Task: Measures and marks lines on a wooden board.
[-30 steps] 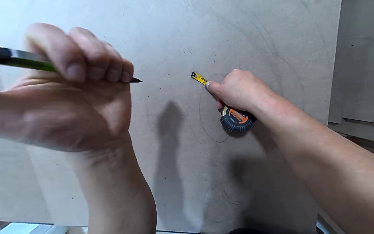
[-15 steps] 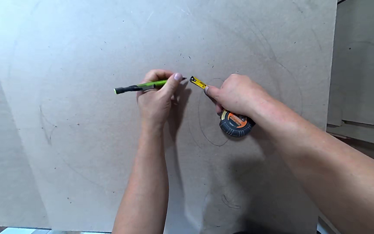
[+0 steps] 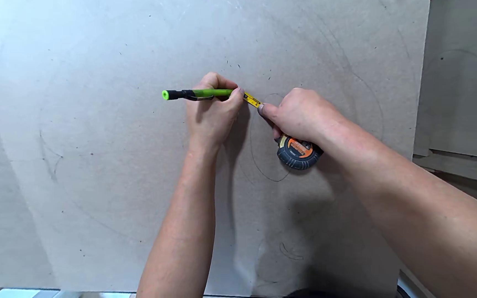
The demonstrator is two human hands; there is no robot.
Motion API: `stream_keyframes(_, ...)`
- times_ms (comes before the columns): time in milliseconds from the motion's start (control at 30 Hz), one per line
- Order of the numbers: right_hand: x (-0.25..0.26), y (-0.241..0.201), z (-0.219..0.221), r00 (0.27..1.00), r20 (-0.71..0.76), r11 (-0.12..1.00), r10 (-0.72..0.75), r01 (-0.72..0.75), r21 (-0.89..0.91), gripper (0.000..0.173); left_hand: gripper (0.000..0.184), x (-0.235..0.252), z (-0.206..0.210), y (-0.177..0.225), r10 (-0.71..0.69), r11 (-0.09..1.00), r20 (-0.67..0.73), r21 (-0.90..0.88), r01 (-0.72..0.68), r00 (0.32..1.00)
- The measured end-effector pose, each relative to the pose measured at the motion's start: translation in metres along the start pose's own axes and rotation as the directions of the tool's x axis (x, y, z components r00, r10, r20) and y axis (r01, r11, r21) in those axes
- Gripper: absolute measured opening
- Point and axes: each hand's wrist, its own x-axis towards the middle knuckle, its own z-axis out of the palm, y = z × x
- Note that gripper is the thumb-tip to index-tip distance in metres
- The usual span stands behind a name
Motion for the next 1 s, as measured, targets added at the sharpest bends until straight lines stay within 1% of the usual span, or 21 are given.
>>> stream_keyframes(67, -0.0001, -0.0001, 0.0002, 1.000, 0.004, 1.000, -0.001, 0.001, 0.011, 0.067, 0.009, 0.0016, 0.0039, 0.0007, 0.021, 0.996, -0.012, 0.091, -0.020, 1.000)
stream_keyframes(133, -0.0001, -0.0003, 0.0002, 1.000, 0.005, 1.000, -0.001, 0.001, 0.007, 0.067, 0.010, 0.0023, 0.0072, 0.0000, 0.053, 0.993, -0.029, 0.112, -0.050, 0.998)
stream_keyframes(200, -0.0002, -0.0004, 0.0000, 1.000, 0.006, 1.000, -0.003, 0.003, -0.002, 0.068, 0.011, 0.0026, 0.0065, -0.0007, 0.068, 0.990, -0.016, 0.124, -0.066, 0.998)
stream_keyframes(367, 0.0004, 0.0002, 0.0003, 1.000, -0.004, 1.000, -0.014, 0.014, -0.011, 0.068, 0.011, 0.0063, 0.0038, -0.0008, 0.064, 0.991, 0.016, 0.119, -0.065, 0.998)
stream_keyframes(467, -0.0002, -0.0007, 0.0005, 1.000, -0.010, 1.000, -0.016, 0.016, -0.015, 0.068, 0.011, 0.0063, 0.0045, -0.0012, 0.065, 0.989, 0.003, 0.133, -0.064, 0.998)
stream_keyframes(567, -0.0004, -0.0005, 0.0011, 1.000, -0.017, 1.000, -0.009, 0.008, -0.016, 0.068, 0.012, 0.0059, 0.0073, -0.0044, 0.097, 0.991, -0.030, 0.092, -0.093, 0.995)
stream_keyframes(667, -0.0004, -0.0002, 0.0013, 1.000, -0.019, 1.000, -0.013, 0.013, -0.015, 0.068, 0.011, 0.0048, 0.0070, -0.0066, 0.104, 0.992, -0.031, 0.069, -0.102, 0.994)
stream_keyframes(833, 0.0000, -0.0007, 0.0020, 1.000, -0.021, 0.999, -0.016, 0.015, -0.028, 0.068, 0.011, 0.0062, 0.0073, -0.0046, 0.112, 0.988, -0.015, 0.108, -0.110, 0.994)
stream_keyframes(1000, 0.0006, -0.0002, 0.0017, 1.000, -0.023, 1.000, -0.015, 0.015, -0.019, 0.068, 0.011, 0.0070, 0.0078, -0.0053, 0.117, 0.987, -0.013, 0.111, -0.115, 0.993)
